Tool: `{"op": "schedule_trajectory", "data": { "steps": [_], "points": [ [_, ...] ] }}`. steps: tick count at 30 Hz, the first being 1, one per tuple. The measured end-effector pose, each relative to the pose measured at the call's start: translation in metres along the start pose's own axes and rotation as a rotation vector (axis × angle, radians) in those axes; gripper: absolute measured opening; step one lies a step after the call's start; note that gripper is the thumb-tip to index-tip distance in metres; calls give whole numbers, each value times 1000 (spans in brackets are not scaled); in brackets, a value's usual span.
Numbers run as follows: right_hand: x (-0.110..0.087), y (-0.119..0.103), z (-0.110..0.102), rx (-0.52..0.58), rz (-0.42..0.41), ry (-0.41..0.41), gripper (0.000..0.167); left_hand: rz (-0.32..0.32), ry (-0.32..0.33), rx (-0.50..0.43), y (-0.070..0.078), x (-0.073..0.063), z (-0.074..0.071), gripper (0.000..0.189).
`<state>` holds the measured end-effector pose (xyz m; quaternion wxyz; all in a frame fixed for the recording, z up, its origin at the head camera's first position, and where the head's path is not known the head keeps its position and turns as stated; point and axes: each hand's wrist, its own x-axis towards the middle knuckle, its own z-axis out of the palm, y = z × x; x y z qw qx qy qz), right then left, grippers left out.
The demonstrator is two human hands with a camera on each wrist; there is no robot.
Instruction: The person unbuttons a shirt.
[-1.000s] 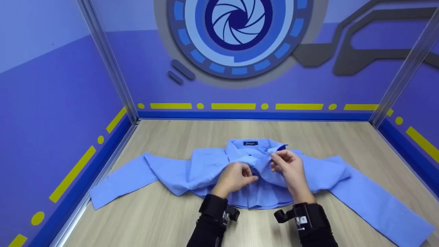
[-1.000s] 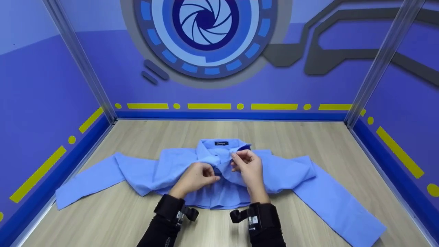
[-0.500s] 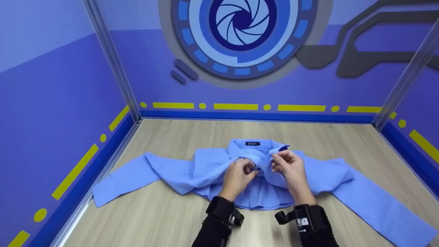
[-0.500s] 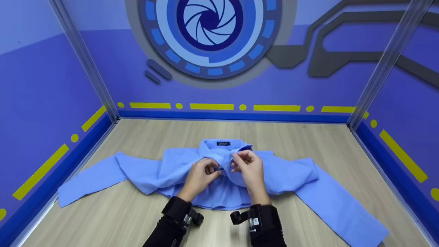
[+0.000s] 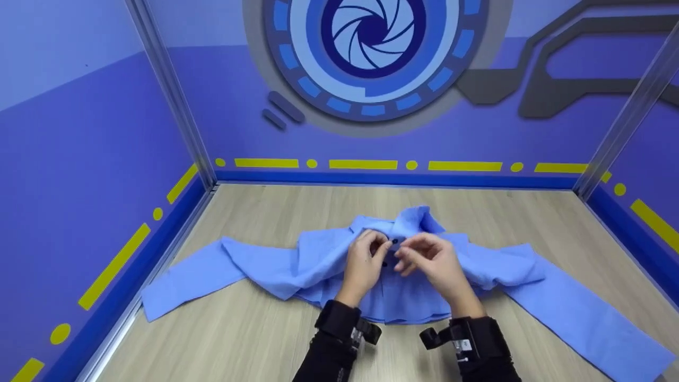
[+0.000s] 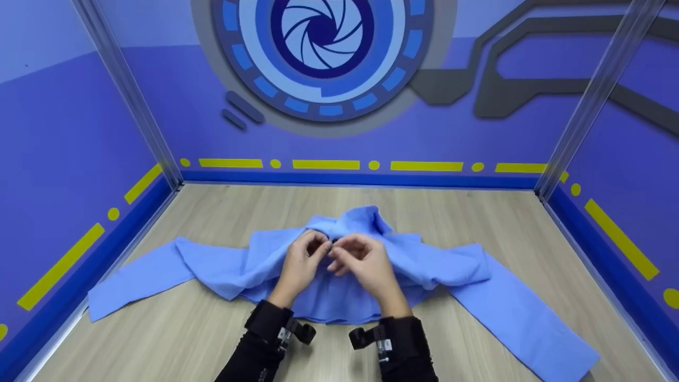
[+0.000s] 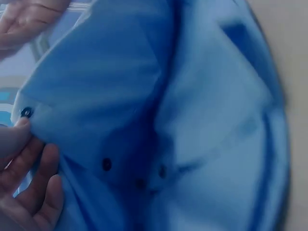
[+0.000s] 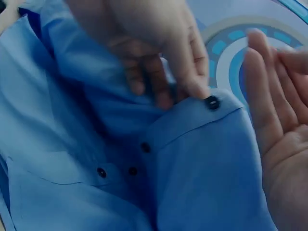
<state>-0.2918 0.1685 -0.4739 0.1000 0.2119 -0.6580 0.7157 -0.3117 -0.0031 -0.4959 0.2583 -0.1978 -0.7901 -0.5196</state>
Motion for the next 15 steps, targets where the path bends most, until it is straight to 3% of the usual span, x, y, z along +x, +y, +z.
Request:
{"op": "schedule_trajectory", "data": {
  "steps": [2,7,12,15],
  "points": [
    [1,-1,7,-99,-10,18,14,3,30,-49,5,3,-3,11],
    [2,-13,23,-259,-110,173,24,-12,53,-154,20,7,-10,11],
    [-2,-29,29,-249,-253,197,22,-8,12,-227,37,10,-19,13],
    [0,-22,25,-215,-267,222,19,-15,-38,-208,44,12,-22,12]
  ]
}}
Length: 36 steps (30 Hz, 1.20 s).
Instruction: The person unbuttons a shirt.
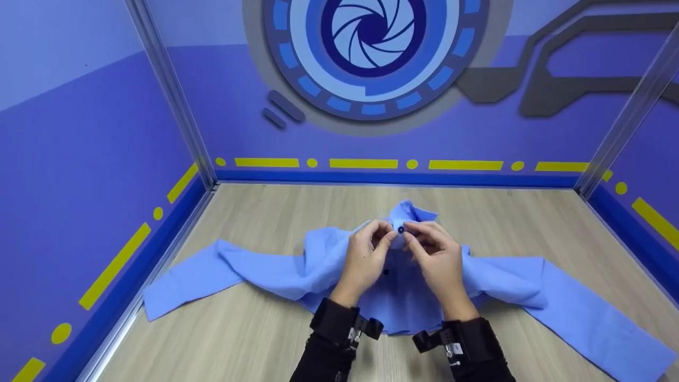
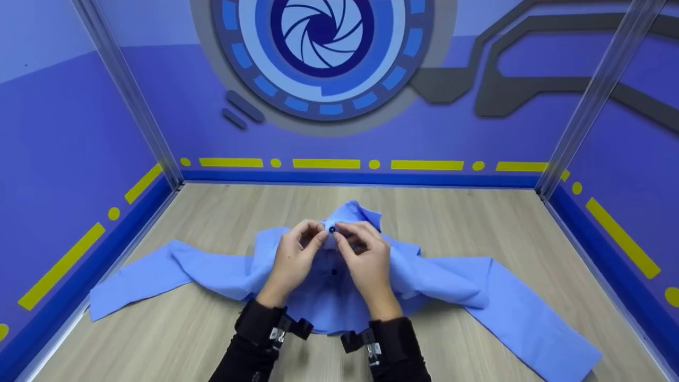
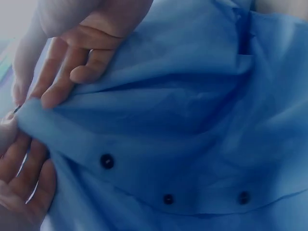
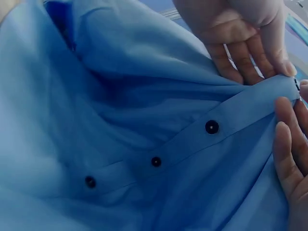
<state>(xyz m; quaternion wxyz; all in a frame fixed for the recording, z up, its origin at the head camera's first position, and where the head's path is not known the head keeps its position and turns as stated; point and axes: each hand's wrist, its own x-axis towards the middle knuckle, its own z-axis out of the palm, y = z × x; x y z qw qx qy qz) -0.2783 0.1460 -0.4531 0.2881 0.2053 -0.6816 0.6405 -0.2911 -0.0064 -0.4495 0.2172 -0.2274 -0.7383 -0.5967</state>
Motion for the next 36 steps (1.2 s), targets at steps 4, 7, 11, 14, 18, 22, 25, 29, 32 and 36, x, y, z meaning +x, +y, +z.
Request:
{"op": "schedule_trajectory", "data": {
  "steps": [4,7,11,14,18,22,25,29,32,36],
  "points": [
    [-2,22,-1,9,120,0,13,-123,-53,5,-12,-4,2,12],
    [-8,40,1,0,275,-21,10,-273,-71,-69,-34,-10,7,11],
    [-17,62,5,-56,476,-64,12,-427,-72,-164,-61,-20,14,12],
    [-26,76,7,-108,566,-104,12,-478,-74,-174,-77,-27,18,11],
    [-35,90,9,-128,621,-126,11,-492,-88,-152,-93,-33,21,10],
    [-39,96,8,-118,634,-134,12,-508,-92,-184,-102,-37,20,10],
    [-40,98,7,-110,623,-147,12,-526,-97,-221,-103,-37,19,10],
    [-40,94,5,-90,594,-175,11,-539,-92,-240,-102,-37,20,13],
    [-40,94,4,-55,595,-177,11,-526,-94,-251,-101,-37,21,16],
    [-40,96,5,-45,645,-148,14,-480,-124,-244,-103,-38,22,16]
  ]
}}
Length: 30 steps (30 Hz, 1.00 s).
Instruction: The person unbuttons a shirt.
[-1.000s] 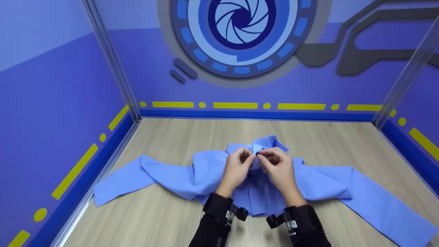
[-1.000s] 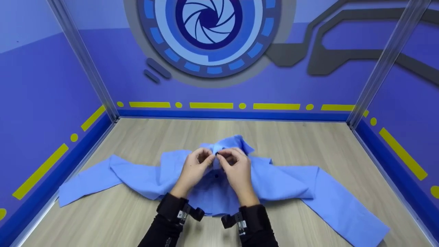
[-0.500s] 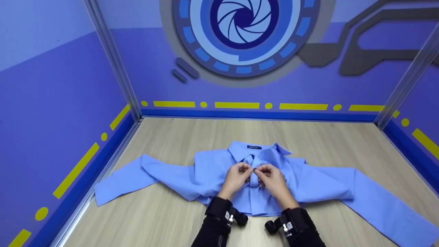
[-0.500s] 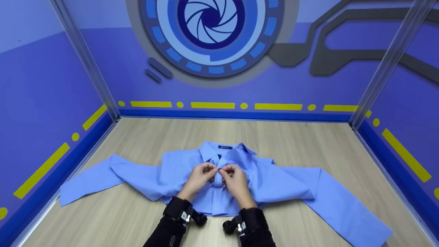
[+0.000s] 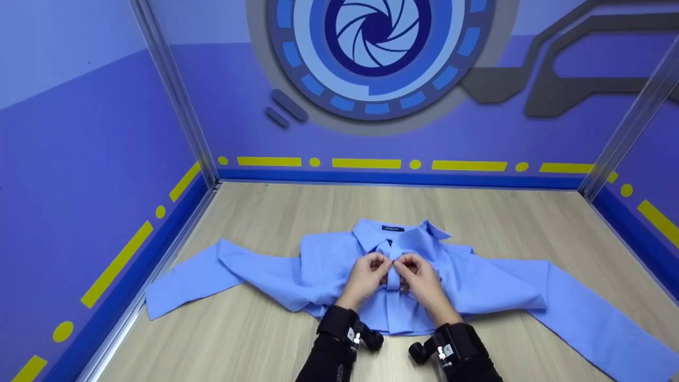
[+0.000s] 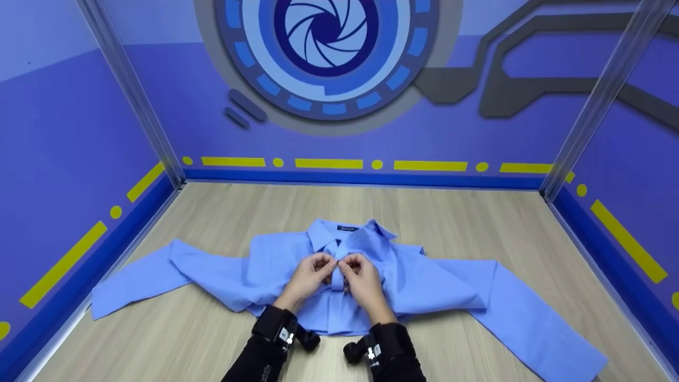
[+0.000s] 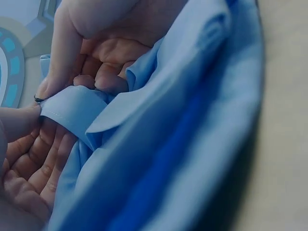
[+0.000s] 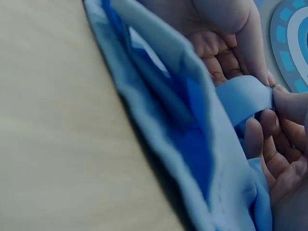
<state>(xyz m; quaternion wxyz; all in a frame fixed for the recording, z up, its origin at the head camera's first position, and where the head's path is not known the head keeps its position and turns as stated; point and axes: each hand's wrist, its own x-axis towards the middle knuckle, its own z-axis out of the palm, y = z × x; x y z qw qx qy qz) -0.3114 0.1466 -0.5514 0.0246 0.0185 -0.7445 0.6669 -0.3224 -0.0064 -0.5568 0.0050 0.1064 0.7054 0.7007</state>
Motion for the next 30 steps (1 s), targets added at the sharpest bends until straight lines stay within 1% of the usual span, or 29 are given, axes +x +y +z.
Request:
{"op": "schedule_trajectory", "data": {
  "steps": [2,4,9,13,17,20,23,26,30],
  "points": [
    [0,-1,1,-3,20,11,15,17,-10,19,-2,0,0,15],
    [-1,-2,2,-8,28,12,15,15,-14,23,-2,0,0,13],
    [0,-2,2,-7,33,7,14,-11,1,-3,-2,0,-1,12],
    [0,-2,1,-26,42,2,14,-18,12,-24,-2,1,-2,12],
    [0,0,-3,-27,28,-45,16,-23,31,-40,-2,0,-3,11],
    [0,2,-6,-13,10,-105,19,-14,53,-18,-3,0,-2,11],
    [0,2,-8,0,3,-157,21,-6,71,25,-3,0,-1,10],
    [1,3,-9,17,10,-167,21,-13,75,32,-1,0,0,11],
    [2,4,-9,12,12,-142,19,-32,56,20,4,0,2,14]
  ]
}}
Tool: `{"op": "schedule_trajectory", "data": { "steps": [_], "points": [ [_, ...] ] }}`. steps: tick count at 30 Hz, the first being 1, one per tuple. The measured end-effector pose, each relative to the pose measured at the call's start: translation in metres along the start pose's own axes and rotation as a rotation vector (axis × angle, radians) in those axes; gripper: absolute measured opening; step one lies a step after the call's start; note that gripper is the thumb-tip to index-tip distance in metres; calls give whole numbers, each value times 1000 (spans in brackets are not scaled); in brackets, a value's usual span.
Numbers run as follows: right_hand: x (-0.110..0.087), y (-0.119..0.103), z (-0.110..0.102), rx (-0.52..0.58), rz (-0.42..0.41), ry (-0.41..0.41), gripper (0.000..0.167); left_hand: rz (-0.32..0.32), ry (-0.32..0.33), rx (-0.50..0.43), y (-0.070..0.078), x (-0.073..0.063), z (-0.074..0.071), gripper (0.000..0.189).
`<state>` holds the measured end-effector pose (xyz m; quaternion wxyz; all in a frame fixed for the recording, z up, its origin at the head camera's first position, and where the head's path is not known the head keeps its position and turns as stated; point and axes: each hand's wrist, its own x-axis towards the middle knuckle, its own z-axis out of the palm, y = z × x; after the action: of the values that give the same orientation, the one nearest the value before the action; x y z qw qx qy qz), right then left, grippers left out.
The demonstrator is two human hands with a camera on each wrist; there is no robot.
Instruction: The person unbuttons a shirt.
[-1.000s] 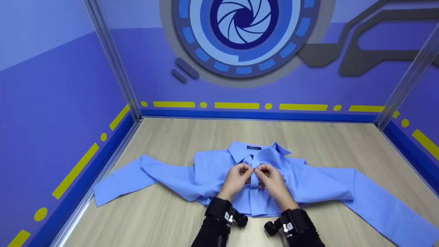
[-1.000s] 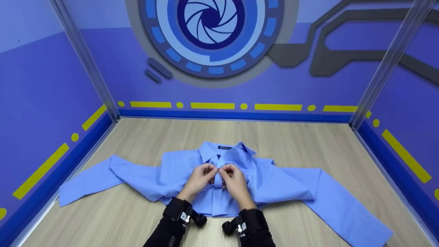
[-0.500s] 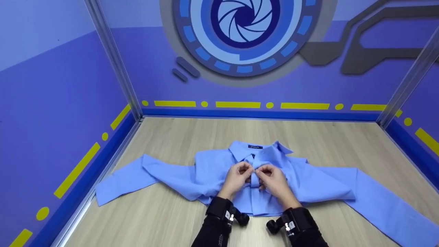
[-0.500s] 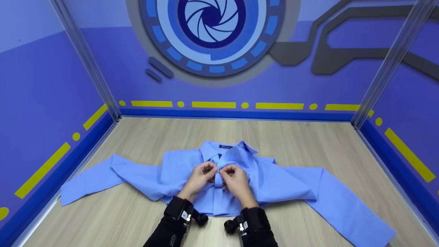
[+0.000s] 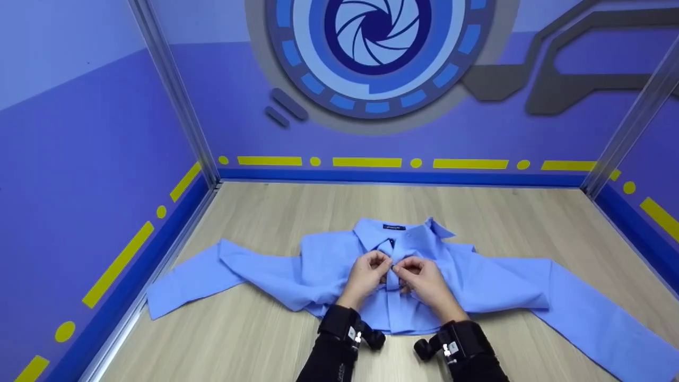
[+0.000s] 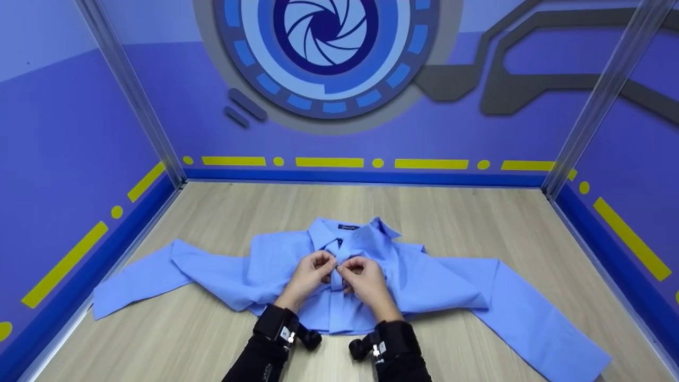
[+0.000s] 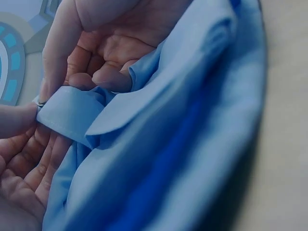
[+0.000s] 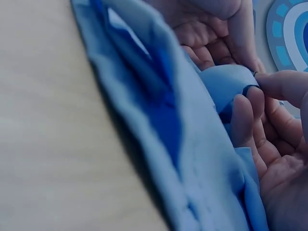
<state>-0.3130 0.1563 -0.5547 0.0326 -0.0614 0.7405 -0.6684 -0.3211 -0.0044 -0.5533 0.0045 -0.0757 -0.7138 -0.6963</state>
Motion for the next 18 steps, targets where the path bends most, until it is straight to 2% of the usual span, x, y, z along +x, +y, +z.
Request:
{"op": "schedule_trajectory", "data": {
  "steps": [4,11,15,18],
  "points": [
    [1,-1,2,-37,3,11,18,-16,-4,11,4,-2,0,16],
    [1,-1,3,-57,21,59,15,-48,-23,6,-1,1,0,17],
    [1,0,2,-13,24,59,19,-36,-22,14,14,-7,-1,16],
    [-1,0,0,25,26,35,20,5,-19,14,26,-15,-2,14]
  ]
}}
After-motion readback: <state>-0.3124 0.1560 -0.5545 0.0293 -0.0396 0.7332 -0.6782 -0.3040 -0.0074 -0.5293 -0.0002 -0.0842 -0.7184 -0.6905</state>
